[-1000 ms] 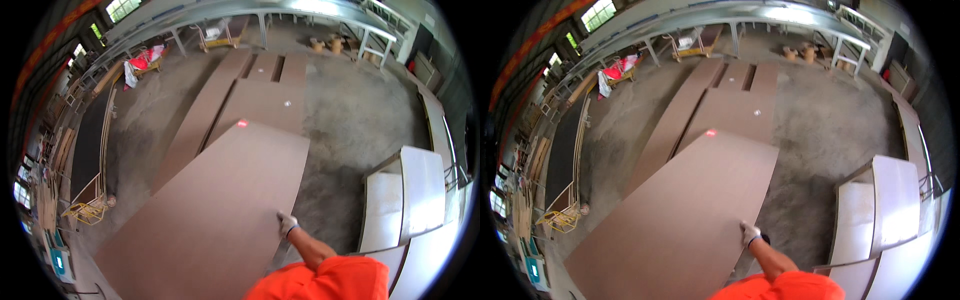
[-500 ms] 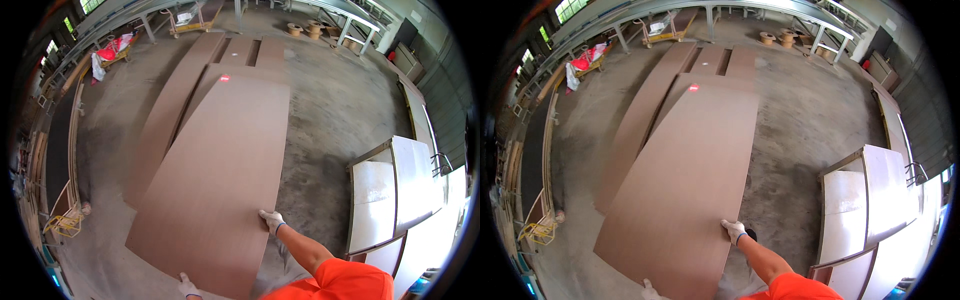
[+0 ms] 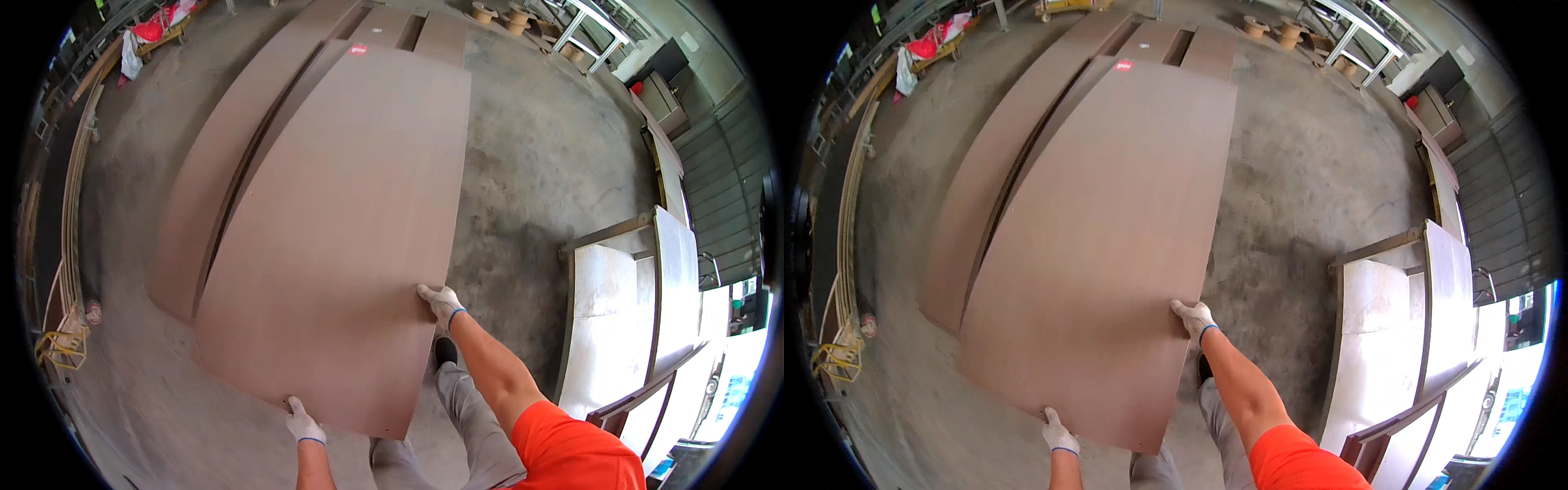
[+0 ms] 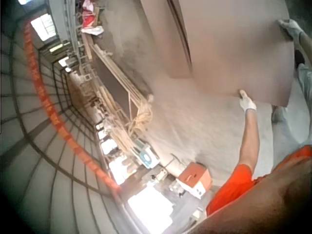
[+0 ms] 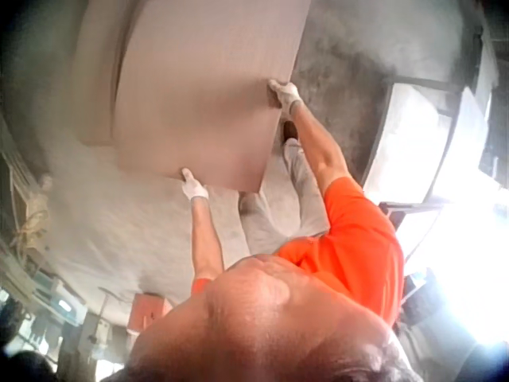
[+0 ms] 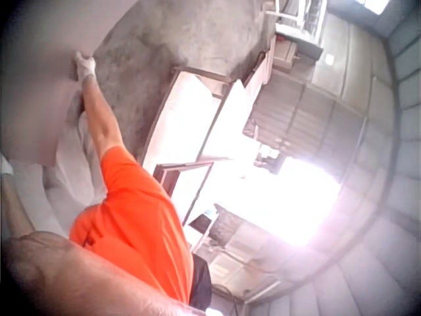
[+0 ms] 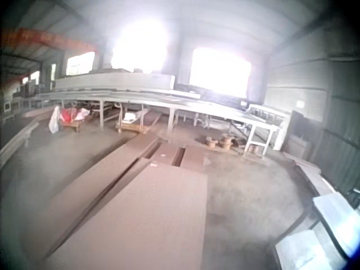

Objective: The person repeatedly picks up large rectangular wood panels from a stack and places them onto a conveyor belt. The person then moves to a machine, picks up a panel, and uses a handheld tool to apply a strip of yellow tape to its surface before placing it back on the conveyor.

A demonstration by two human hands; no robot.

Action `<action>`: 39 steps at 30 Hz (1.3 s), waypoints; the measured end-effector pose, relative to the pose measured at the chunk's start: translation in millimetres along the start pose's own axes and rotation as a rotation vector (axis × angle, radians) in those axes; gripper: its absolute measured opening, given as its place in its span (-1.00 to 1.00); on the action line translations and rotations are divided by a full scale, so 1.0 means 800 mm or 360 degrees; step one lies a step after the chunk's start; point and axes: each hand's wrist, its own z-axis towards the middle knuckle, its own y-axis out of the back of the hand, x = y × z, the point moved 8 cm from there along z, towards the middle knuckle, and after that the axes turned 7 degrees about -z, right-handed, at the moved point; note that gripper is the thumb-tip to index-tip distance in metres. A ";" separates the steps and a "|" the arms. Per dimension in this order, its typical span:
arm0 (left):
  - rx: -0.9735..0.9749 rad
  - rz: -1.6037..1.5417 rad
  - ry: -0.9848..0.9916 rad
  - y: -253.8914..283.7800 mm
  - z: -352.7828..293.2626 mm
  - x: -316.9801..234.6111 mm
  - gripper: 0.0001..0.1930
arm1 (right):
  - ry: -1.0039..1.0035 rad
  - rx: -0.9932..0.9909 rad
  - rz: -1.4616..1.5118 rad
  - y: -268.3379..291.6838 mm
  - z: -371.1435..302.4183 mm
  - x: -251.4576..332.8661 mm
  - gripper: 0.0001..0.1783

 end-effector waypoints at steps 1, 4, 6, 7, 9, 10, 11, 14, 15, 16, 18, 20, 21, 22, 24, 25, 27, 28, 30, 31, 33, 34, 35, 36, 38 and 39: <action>-0.0032 0.0037 0.0016 -0.001 -0.003 0.001 -0.35 | 0.0106 0.0033 0.0136 0.000 0.011 -0.006 -0.40; 0.0182 -0.0133 -0.0122 0.018 0.015 0.035 -0.38 | -0.0025 0.0018 0.0183 0.010 0.012 -0.049 -0.41; 0.0250 -0.0211 -0.0156 0.039 0.032 0.057 -0.39 | 0.0045 0.0071 0.0184 0.012 -0.005 -0.056 -0.40; 0.0191 -0.0184 -0.0101 0.048 0.035 0.068 -0.40 | 0.0080 0.0094 0.0187 0.014 -0.008 -0.057 -0.40; 0.0146 -0.0168 -0.0056 0.044 0.040 0.076 -0.40 | 0.0034 0.0019 0.0062 0.014 -0.002 -0.060 -0.39; 0.0156 -0.0180 -0.0068 0.025 0.026 0.060 -0.41 | 0.0010 -0.0023 0.0001 0.015 0.007 -0.062 -0.38; 0.0153 -0.0189 -0.0084 0.016 0.017 0.049 -0.41 | 0.0042 0.0000 0.0036 0.011 0.018 -0.064 -0.36; 0.0052 -0.0164 -0.0122 0.015 0.037 0.058 -0.42 | 0.0016 0.0010 0.0147 0.002 0.035 -0.066 -0.32; 0.0045 -0.0076 -0.0076 0.015 0.050 0.070 -0.42 | 0.0109 0.0012 0.0024 0.001 0.044 -0.069 -0.27; 0.0053 0.0017 -0.0026 0.013 0.066 0.087 -0.42 | 0.0205 0.0000 -0.0097 0.005 0.061 -0.079 -0.22; 0.0055 0.0221 0.0086 0.015 0.099 0.126 -0.41 | 0.0390 -0.0011 -0.0348 0.010 0.091 -0.097 -0.12; 0.0123 0.0302 0.0347 0.021 0.105 0.190 -0.39 | 0.0275 -0.0149 -0.0690 -0.008 0.083 -0.113 -0.06; 0.0243 0.0338 0.0503 0.002 0.100 0.217 -0.38 | 0.0241 -0.0162 -0.0617 0.000 0.108 -0.162 -0.10; 0.0339 0.0281 0.0630 -0.012 0.088 0.246 -0.36 | 0.0211 -0.0144 -0.0563 0.004 0.128 -0.197 -0.14; 0.0422 -0.0043 0.0792 -0.035 0.072 0.301 -0.33 | 0.0154 -0.0193 -0.0818 -0.010 0.118 -0.195 -0.10; 0.0453 -0.0226 0.0852 -0.047 0.068 0.327 -0.30 | 0.0139 -0.0215 -0.0952 -0.019 0.101 -0.176 -0.08; 0.0581 -0.0546 0.0790 -0.084 0.078 0.356 -0.24 | 0.0145 -0.0249 -0.1037 -0.018 0.092 -0.166 -0.09; 0.0563 -0.0593 0.0776 -0.083 0.080 0.368 -0.24 | 0.0170 -0.0248 -0.1002 -0.013 0.094 -0.169 -0.10; 0.0531 -0.0703 0.0734 -0.089 0.088 0.384 -0.22 | 0.0242 -0.0236 -0.0932 -0.008 0.096 -0.172 -0.10; 0.0508 -0.0687 0.0625 -0.086 0.093 0.382 -0.22 | 0.0244 -0.0198 -0.0849 -0.015 0.093 -0.167 -0.11; 0.0467 -0.0653 0.0410 -0.087 0.100 0.377 -0.23 | 0.0249 -0.0129 -0.0680 -0.020 0.086 -0.153 -0.13; 0.0408 -0.0619 0.0401 -0.089 0.096 0.369 -0.23 | 0.0228 -0.0148 -0.0777 -0.022 0.089 -0.151 -0.14; 0.0349 -0.0586 0.0391 -0.090 0.093 0.359 -0.23 | 0.0208 -0.0167 -0.0873 -0.025 0.092 -0.149 -0.16; 0.0293 -0.0559 0.0385 -0.090 0.091 0.358 -0.23 | 0.0193 -0.0191 -0.0974 -0.022 0.094 -0.146 -0.17; 0.0336 -0.0606 0.0450 -0.090 0.100 0.360 -0.23 | 0.0199 -0.0202 -0.1036 -0.026 0.094 -0.140 -0.17; 0.0364 -0.0630 0.0476 -0.091 0.111 0.365 -0.23 | 0.0208 -0.0210 -0.1062 -0.027 0.094 -0.138 -0.18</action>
